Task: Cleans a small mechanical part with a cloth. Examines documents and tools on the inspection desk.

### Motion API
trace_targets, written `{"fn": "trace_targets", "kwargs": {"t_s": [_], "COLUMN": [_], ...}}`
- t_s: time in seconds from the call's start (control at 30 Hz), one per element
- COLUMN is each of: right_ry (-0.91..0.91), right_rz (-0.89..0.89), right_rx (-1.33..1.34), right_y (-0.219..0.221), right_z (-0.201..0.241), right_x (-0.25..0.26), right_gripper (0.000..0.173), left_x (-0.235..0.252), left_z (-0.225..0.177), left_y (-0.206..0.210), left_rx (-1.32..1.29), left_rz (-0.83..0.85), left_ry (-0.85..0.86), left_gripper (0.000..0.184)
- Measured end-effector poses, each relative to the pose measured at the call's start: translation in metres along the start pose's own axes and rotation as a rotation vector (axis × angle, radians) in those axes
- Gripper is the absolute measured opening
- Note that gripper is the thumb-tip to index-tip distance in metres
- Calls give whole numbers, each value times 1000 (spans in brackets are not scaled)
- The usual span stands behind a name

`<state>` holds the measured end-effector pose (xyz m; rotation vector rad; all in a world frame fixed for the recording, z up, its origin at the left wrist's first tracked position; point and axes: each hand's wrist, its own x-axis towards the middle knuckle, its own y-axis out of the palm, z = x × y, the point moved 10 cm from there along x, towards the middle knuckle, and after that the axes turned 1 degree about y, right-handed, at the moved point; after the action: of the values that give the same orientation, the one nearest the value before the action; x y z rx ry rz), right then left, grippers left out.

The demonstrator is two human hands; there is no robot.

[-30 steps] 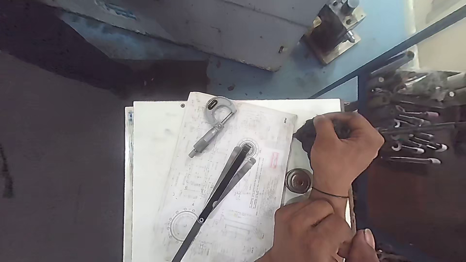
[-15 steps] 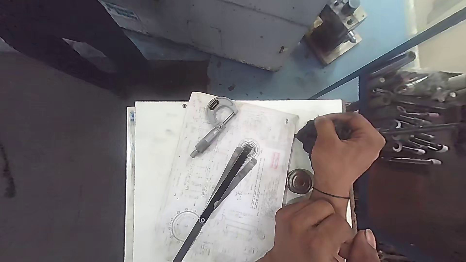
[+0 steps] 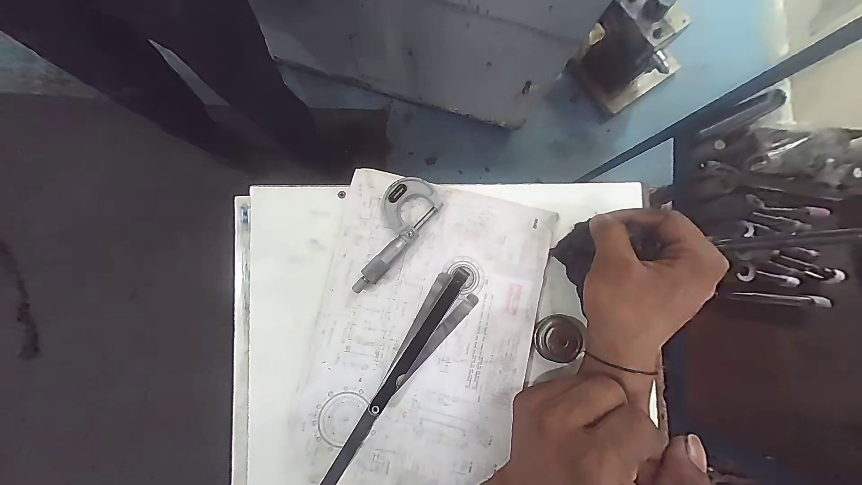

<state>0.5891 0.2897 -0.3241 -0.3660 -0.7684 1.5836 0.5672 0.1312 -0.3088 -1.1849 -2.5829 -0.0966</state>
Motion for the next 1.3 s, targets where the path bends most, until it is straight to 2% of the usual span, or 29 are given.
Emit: {"fn": "trace_targets", "kwargs": {"t_s": [0.5,1.0,1.3], "right_ry": [-34,-50,-35], "right_rz": [-2,-33,-3], "right_rx": [-13,31,14], "right_y": [0,-1,0], "right_z": [3,0,1], "right_x": [0,3,0], "right_gripper": [12,5,10], "left_x": [0,-1,-1], "left_z": [0,-1,1], "left_y": [-1,1,0], "left_rx": [-6,25,-5], "left_rz": [-1,-3,3], "left_ry": [0,0,-13], "left_gripper": [35,36,35]}}
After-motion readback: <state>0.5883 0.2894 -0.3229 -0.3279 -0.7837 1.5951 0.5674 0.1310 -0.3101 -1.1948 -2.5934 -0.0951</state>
